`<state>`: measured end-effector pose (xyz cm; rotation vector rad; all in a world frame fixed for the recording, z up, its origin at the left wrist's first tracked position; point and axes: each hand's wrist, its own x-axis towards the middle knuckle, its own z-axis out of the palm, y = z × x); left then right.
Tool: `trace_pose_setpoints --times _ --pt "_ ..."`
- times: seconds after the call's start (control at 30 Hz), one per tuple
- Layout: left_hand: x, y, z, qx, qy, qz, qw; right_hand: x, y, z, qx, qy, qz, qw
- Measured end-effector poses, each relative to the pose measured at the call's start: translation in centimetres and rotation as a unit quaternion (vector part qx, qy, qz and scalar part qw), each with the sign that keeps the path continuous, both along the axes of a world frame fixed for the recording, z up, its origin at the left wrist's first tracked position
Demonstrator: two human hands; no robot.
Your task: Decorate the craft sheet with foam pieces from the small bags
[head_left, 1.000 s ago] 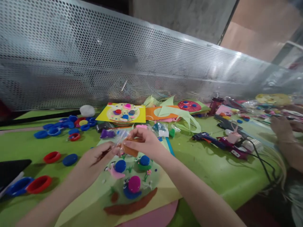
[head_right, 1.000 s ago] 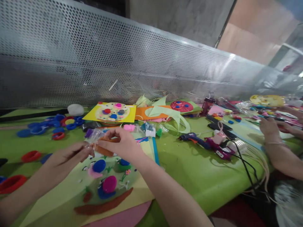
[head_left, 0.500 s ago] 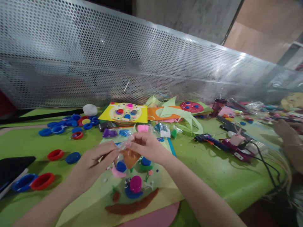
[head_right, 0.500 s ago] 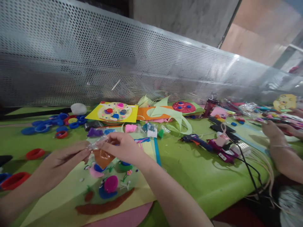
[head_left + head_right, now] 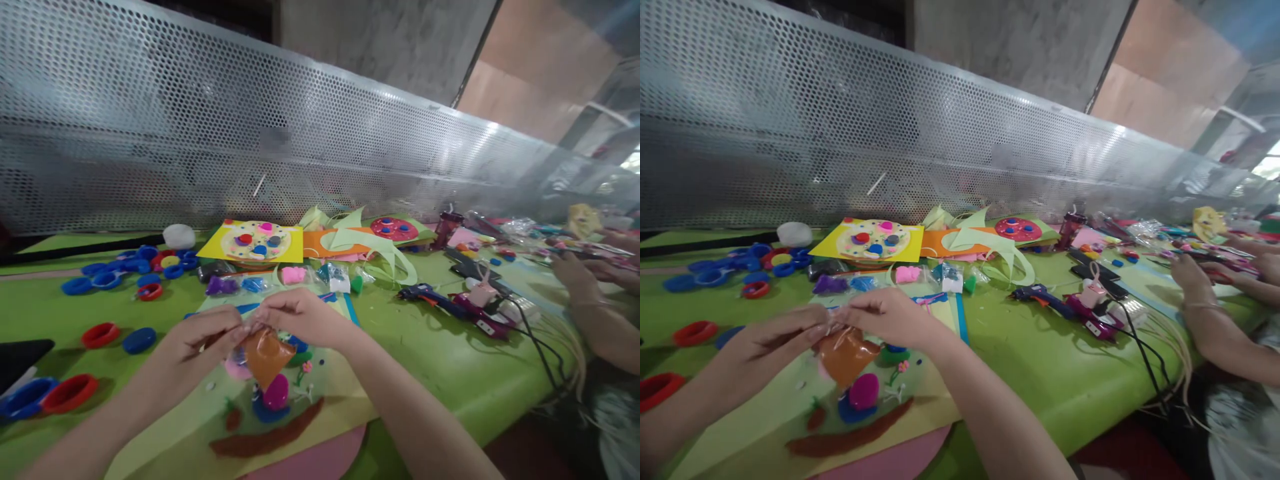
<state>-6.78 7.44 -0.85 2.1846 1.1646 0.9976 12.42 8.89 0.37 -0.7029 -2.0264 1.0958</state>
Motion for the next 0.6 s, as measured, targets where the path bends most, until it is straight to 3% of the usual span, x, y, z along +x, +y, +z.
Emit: trace_pose_setpoints --times 0.07,0.17,0.3,0.43,0.5,0.6 --pt "-0.1 -0.1 -0.1 -0.021 -0.023 -0.025 0.999 0.3 0.1 0.4 0.0 -0.028 0.007 1.0" --pt "0.0 0.1 0.1 -0.068 -0.075 -0.01 0.995 1.4 0.7 1.0 0.02 -0.109 -0.135 0.985" --pt "-0.1 1.1 0.6 -0.11 -0.103 0.049 0.987 3.8 2.8 1.0 0.038 -0.162 -0.349 0.922" --pt "-0.8 1.8 0.5 -0.147 -0.085 0.081 0.982 5.0 3.8 -0.2 -0.001 -0.264 -0.475 0.839" --pt "-1.0 2.0 0.4 -0.153 -0.056 0.101 0.982 4.8 3.5 -0.7 -0.037 -0.325 -0.49 0.808" --pt "-1.1 2.0 0.4 -0.135 0.001 0.148 0.98 4.2 2.3 -1.1 -0.046 -0.392 -0.425 0.815"
